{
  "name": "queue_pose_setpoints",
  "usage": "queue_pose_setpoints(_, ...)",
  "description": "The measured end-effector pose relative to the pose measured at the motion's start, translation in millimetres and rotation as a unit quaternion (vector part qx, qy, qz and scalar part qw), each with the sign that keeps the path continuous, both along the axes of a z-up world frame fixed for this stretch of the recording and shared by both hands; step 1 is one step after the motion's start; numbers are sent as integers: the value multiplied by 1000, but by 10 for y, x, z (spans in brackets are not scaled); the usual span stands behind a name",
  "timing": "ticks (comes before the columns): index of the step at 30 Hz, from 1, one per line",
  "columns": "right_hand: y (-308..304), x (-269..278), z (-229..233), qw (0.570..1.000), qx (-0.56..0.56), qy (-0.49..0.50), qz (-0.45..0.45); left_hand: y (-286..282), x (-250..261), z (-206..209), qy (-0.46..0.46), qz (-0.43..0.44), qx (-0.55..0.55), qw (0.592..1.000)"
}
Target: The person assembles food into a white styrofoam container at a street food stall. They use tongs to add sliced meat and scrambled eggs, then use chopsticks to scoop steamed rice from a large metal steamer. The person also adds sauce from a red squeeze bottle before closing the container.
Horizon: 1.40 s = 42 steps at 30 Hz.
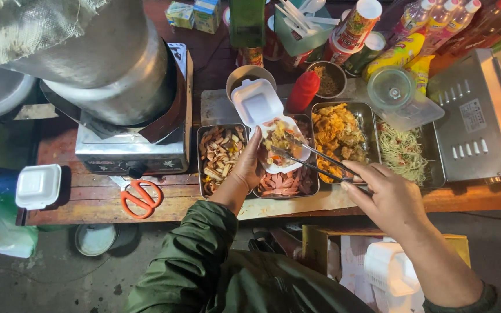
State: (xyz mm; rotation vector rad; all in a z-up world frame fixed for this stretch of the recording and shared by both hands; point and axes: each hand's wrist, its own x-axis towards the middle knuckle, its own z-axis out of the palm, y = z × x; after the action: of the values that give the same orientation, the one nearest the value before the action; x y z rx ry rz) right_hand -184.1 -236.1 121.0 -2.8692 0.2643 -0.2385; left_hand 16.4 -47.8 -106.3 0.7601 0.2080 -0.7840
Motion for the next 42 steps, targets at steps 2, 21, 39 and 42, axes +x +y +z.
queue_pose_setpoints(2, 2, 39, 15, 998, 62, -1, 0, 0, 27, -82, -9, -10, -10, 1000)
queue_pose_setpoints(21, -648, -78, 209, 996, 14, 21, -88, 66, 87, 478, 78, -11, 45, 996)
queue_pose_setpoints(39, -1099, -439, -1015, 964, 163, 5, -210, 225, -88, 939, 63, 65, 17, 996)
queue_pose_setpoints(42, -1014, -394, -858, 935, 260, -27, -238, 168, -128, 1008, 81, 79, 20, 993)
